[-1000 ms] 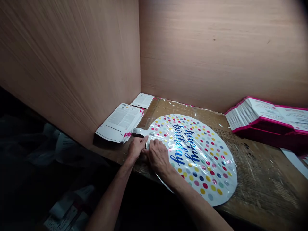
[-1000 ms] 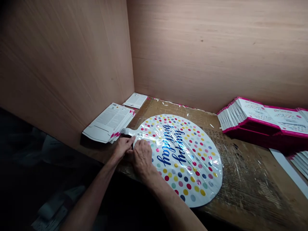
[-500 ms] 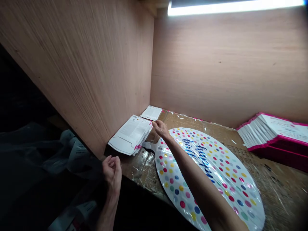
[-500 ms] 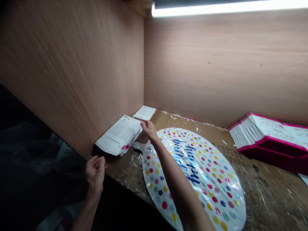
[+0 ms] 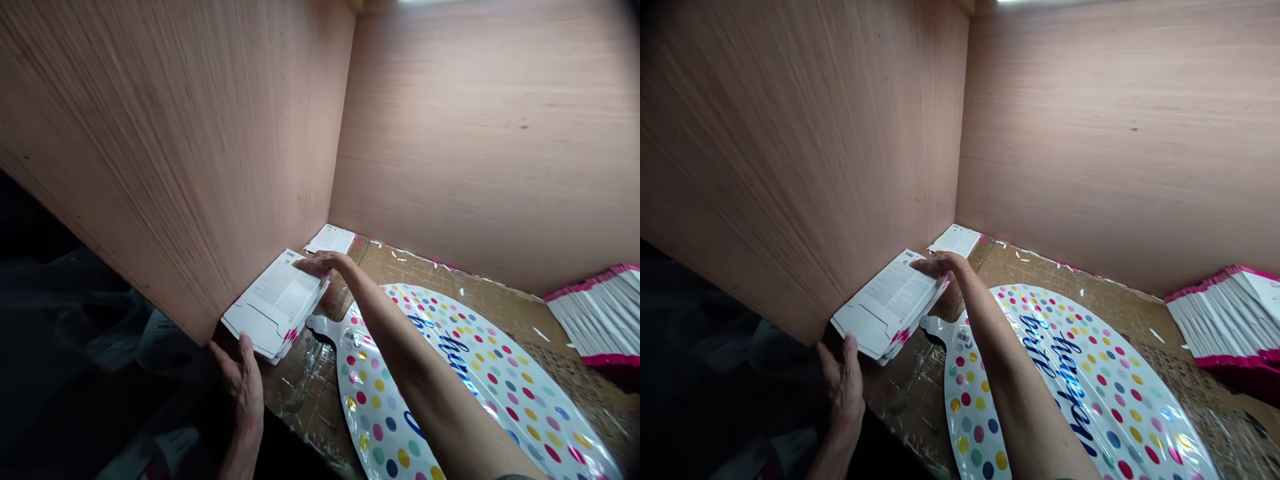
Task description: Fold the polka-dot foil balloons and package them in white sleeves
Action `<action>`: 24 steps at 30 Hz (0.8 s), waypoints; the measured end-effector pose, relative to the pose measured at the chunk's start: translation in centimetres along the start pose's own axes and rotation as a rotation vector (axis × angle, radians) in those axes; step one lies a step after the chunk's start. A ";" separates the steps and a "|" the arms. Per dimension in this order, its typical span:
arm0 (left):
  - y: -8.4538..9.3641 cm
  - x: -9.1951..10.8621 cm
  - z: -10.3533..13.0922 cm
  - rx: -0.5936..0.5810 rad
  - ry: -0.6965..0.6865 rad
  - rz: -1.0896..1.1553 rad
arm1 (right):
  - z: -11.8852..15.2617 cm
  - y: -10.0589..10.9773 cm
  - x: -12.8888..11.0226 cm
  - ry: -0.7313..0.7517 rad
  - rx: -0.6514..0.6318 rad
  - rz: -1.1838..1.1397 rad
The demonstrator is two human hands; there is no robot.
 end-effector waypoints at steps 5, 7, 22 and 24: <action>0.5 -1.1 0.6 0.021 -0.020 0.088 | 1.7 -4.4 -0.9 -0.002 -0.284 0.055; 1.2 -1.7 0.8 0.046 -0.022 0.134 | 2.2 -5.7 -1.5 0.022 -0.331 0.062; 2.7 -1.0 0.4 -0.033 -0.157 0.227 | 21.6 -4.6 0.5 -0.140 0.318 0.576; 3.3 -0.6 0.7 -0.031 -0.190 0.248 | 22.4 -6.2 0.2 -0.194 0.253 0.703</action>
Point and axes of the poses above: each hand's wrist, its own z-axis away from the middle knuckle, its own y-axis out of the back of the hand, x = y × z, the point moved 9 cm from there along -z, towards the middle knuckle
